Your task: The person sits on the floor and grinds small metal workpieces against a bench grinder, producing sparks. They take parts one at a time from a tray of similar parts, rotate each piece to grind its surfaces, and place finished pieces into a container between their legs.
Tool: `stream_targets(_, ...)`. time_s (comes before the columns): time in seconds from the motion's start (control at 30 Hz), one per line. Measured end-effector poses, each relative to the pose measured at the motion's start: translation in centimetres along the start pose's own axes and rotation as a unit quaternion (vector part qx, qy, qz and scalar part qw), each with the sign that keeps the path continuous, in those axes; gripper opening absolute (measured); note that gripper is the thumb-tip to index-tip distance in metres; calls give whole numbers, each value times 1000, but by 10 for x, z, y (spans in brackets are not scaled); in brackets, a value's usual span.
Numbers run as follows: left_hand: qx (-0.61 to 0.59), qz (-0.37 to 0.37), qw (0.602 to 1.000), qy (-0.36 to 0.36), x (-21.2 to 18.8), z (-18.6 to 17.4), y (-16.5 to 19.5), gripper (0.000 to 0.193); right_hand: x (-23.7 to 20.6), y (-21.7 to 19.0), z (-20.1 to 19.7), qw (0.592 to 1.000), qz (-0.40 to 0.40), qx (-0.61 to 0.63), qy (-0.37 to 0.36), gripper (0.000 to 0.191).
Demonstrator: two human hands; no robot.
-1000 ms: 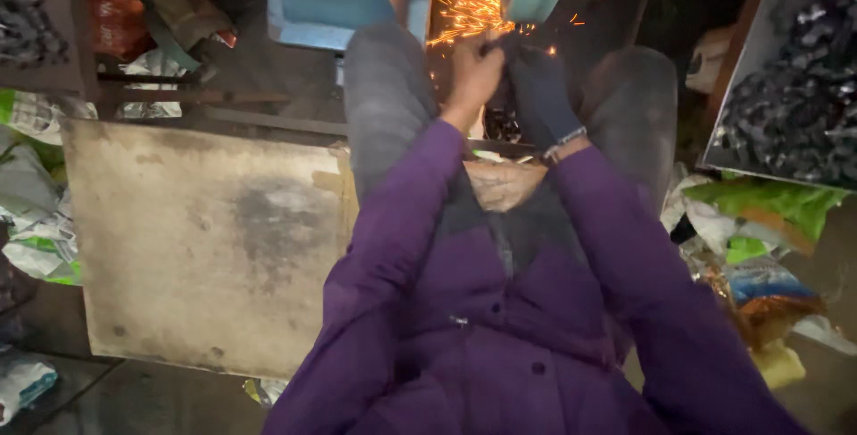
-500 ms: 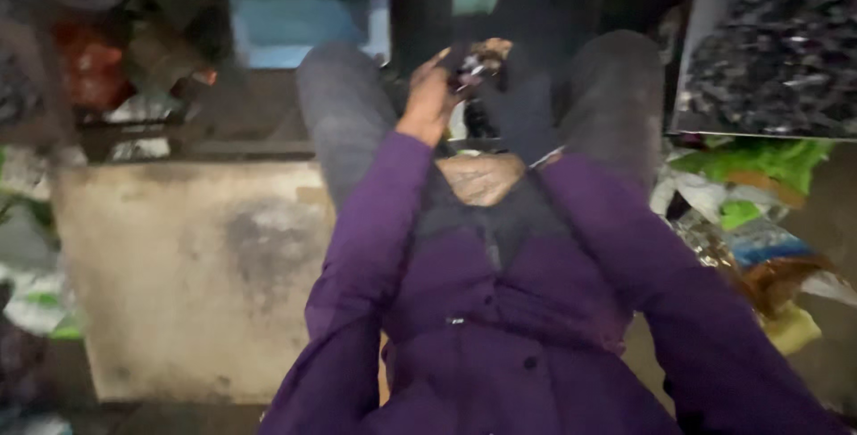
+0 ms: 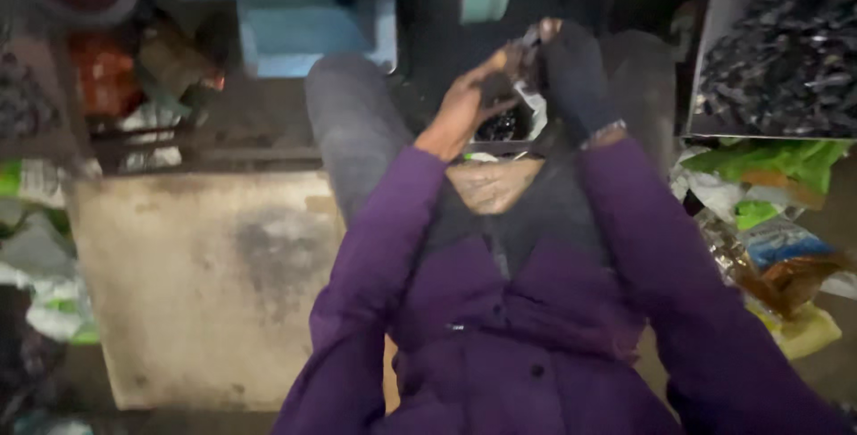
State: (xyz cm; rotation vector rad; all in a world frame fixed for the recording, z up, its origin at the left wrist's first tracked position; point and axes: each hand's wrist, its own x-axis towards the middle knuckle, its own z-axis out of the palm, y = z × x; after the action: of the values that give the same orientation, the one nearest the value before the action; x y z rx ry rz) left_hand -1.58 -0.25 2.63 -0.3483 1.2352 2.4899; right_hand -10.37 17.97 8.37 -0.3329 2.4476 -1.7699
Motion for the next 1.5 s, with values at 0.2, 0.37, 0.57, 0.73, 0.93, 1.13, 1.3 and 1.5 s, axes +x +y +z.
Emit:
stream_targets(0.2, 624, 28, 777, -81, -13, -6, -17, 54, 42, 22, -156, 859, -146, -473, 128, 25)
stream_targets(0.37, 615, 65, 780, -91, -7, -7, -16, 62, 82, 68, -211, 791, -180, -579, 79, 26)
stream_targets(0.57, 445, 129, 886, -1, 4, 11, -4, 44, 67, 14, -155, 837, -166, -514, 88, 19)
stream_targets(0.73, 99, 66, 986, 114, 1, 24, 14, 44, -8, -56, -12, 999, -25, -42, -4, 11)
stream_targets(0.93, 174, 204, 945, 188, -22, 10, 23, 40, -32, -32, 10, 889, 182, 347, -236, 6)
stream_targets(1.13, 179, 205, 936, 223, -13, 1, 12, 54, -34, -27, 26, 872, 292, 305, -247, 17)
stream_targets(1.3, 11, 84, 978, 190, 2, 6, 14, 42, -13, -25, 43, 870, 238, 389, -187, 16)
stream_targets(1.5, 117, 47, 963, 237, 12, 5, 21, 31, -1, -19, 43, 834, 295, 430, -179, 15)
